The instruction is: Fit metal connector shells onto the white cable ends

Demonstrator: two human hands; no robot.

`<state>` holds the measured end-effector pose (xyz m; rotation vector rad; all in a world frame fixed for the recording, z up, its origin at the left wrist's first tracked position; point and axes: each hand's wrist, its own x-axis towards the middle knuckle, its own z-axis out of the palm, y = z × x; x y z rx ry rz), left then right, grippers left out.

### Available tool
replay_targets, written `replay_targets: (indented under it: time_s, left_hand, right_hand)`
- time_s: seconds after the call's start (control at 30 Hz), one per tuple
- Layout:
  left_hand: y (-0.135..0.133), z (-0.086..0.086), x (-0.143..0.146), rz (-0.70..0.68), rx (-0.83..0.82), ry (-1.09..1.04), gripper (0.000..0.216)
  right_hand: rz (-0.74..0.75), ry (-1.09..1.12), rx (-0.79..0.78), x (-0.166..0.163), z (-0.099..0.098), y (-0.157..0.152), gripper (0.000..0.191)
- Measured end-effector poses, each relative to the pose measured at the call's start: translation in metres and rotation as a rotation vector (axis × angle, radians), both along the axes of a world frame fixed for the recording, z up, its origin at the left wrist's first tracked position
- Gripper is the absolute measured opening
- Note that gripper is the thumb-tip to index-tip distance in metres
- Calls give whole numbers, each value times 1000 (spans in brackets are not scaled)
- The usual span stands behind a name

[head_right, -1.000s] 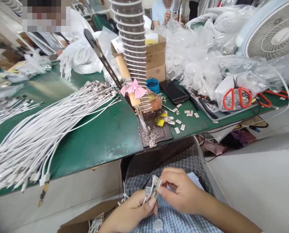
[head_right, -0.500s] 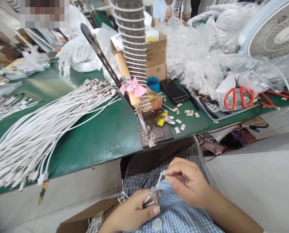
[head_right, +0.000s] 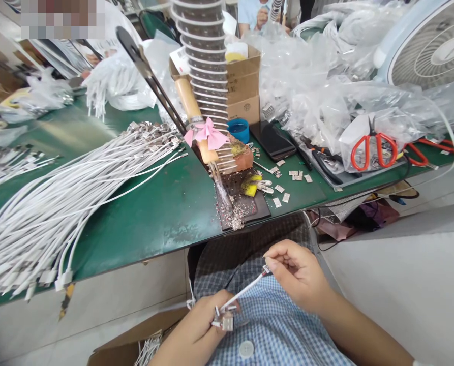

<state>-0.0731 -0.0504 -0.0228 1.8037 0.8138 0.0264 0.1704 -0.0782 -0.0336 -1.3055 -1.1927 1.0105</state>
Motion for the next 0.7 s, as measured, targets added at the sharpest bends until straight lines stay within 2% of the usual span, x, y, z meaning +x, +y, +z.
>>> replay_targets:
  time_s: [0.1, 0.23, 0.5, 0.6, 0.7]
  left_hand:
    - [-1, -1, -1, 56, 16, -13, 23]
    - [2, 1, 7, 3, 12, 33, 13]
    - [5, 1, 25, 15, 17, -41, 17]
    - [4, 0, 26, 12, -31, -117, 14]
    - [6, -1, 25, 50, -96, -147, 13]
  right_hand:
    - [41, -9, -38, 0, -2, 0, 22]
    - [164, -91, -9, -6, 2, -1, 18]
    - [418, -290, 234, -31, 10, -4, 9]
    - [502, -260, 253, -34, 10, -2, 16]
    - [480, -188, 221, -30, 10, -1, 23]
